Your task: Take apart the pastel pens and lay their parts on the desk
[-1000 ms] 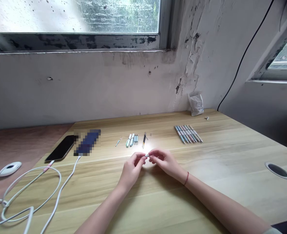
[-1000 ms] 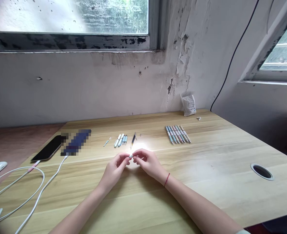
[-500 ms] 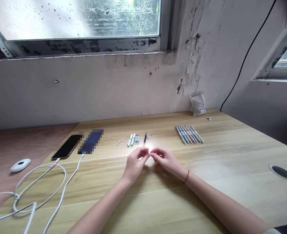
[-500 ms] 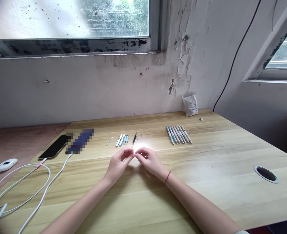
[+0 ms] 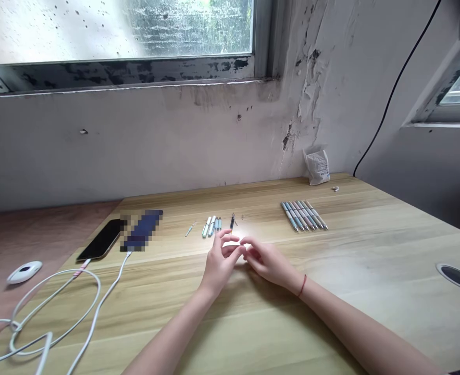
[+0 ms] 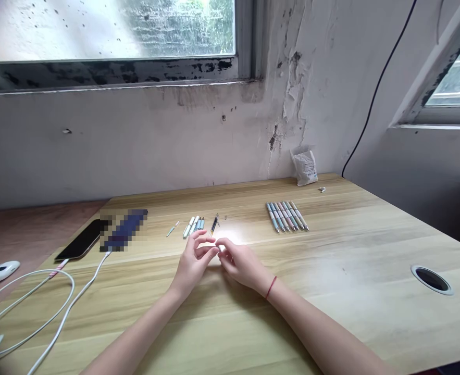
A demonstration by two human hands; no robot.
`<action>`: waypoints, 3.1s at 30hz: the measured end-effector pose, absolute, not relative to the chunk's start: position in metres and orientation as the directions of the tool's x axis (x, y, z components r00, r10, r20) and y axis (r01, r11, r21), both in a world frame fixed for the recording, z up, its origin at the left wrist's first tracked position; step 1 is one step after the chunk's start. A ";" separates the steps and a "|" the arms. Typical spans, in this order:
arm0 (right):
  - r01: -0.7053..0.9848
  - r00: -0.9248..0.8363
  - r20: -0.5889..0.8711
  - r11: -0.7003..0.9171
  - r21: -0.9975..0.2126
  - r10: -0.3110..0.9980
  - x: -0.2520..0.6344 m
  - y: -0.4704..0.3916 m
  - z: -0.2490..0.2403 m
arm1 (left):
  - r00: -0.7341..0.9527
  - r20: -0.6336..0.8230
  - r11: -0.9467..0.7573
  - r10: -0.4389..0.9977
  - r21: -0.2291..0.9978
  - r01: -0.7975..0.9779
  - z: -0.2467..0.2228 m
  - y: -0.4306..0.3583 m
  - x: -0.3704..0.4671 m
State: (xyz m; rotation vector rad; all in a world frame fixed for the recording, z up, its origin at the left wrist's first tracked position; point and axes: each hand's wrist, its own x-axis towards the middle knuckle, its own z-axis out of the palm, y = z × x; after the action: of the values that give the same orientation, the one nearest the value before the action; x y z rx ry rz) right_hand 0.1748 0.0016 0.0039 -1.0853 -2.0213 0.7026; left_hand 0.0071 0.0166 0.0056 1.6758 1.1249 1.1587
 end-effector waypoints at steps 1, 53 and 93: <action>0.452 -0.365 0.323 0.469 -0.759 0.873 0.175 0.002 0.003 | 0.196 0.304 -0.355 0.932 0.873 0.334 0.006 0.022 0.001; 0.134 0.001 0.467 0.463 -0.876 0.884 0.171 -0.005 0.013 | 0.423 0.252 -0.428 0.871 0.810 0.400 0.021 0.000 0.001; 0.675 -0.635 0.117 0.622 -0.396 0.764 0.114 0.146 0.013 | -0.270 0.115 -0.159 0.956 0.976 -0.147 -0.006 0.058 -0.060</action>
State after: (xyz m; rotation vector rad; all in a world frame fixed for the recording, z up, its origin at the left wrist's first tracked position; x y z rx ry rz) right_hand 0.1136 0.1465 0.0134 -1.1693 -2.5732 0.4623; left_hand -0.0603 0.0580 -0.0062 1.0461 1.1996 1.5805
